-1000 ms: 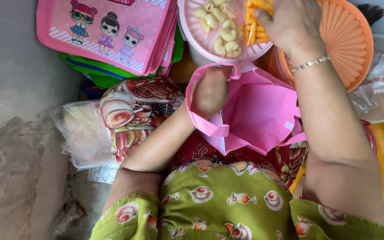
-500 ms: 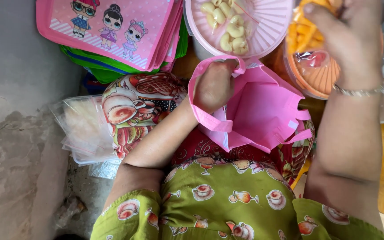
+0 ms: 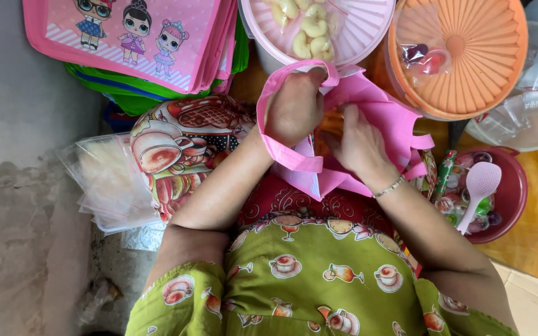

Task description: Assembling gift bags by filling small plastic bags with snacks and placing them into larger pink gift bags.

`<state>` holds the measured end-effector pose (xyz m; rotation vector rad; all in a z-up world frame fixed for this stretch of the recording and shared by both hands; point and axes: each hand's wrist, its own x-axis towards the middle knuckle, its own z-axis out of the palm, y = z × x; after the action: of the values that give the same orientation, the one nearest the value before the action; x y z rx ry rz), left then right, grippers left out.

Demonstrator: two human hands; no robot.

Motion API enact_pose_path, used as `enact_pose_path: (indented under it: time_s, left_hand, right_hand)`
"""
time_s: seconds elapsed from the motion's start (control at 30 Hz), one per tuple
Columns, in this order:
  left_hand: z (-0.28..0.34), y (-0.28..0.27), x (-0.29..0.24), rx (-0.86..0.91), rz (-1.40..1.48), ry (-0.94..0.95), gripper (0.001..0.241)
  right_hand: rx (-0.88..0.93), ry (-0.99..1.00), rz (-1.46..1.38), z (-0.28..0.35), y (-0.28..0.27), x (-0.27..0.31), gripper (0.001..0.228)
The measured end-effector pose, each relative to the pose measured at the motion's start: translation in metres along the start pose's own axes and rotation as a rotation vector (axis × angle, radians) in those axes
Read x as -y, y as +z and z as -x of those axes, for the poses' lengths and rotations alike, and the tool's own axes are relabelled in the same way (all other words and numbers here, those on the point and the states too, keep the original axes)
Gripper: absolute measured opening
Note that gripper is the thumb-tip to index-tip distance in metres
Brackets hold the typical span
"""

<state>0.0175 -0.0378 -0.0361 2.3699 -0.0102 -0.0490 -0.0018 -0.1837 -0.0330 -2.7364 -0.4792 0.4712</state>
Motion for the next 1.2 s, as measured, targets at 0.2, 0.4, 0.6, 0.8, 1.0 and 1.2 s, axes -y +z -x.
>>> enact_pose_path:
  time_s: [0.2, 0.4, 0.6, 0.8, 1.0, 1.2]
  left_hand:
    - [-0.002, 0.009, 0.003, 0.012, -0.013, -0.046, 0.015]
    - [-0.003, 0.009, 0.005, 0.025, -0.009, -0.018, 0.014]
    - [0.009, 0.005, 0.005, -0.335, 0.139, 0.374, 0.012]
    - [0.013, 0.003, 0.008, -0.372, 0.182, 0.386, 0.018]
    - [0.013, 0.001, 0.012, -0.360, 0.296, 0.444, 0.020]
    - [0.010, 0.001, 0.017, -0.322, 0.306, 0.417, 0.019]
  right_hand:
    - [0.102, 0.090, 0.084, -0.021, -0.007, 0.006, 0.056]
    - [0.263, -0.091, 0.114, 0.013, -0.095, 0.048, 0.034]
    - [-0.370, -0.571, 0.034, -0.057, -0.124, 0.024, 0.020]
    - [-0.584, -0.630, 0.010, -0.162, -0.123, 0.034, 0.046]
    - [-0.331, -0.349, 0.063, -0.215, -0.092, 0.026, 0.083]
    - [-0.508, -0.452, -0.325, -0.208, -0.084, 0.018, 0.036]
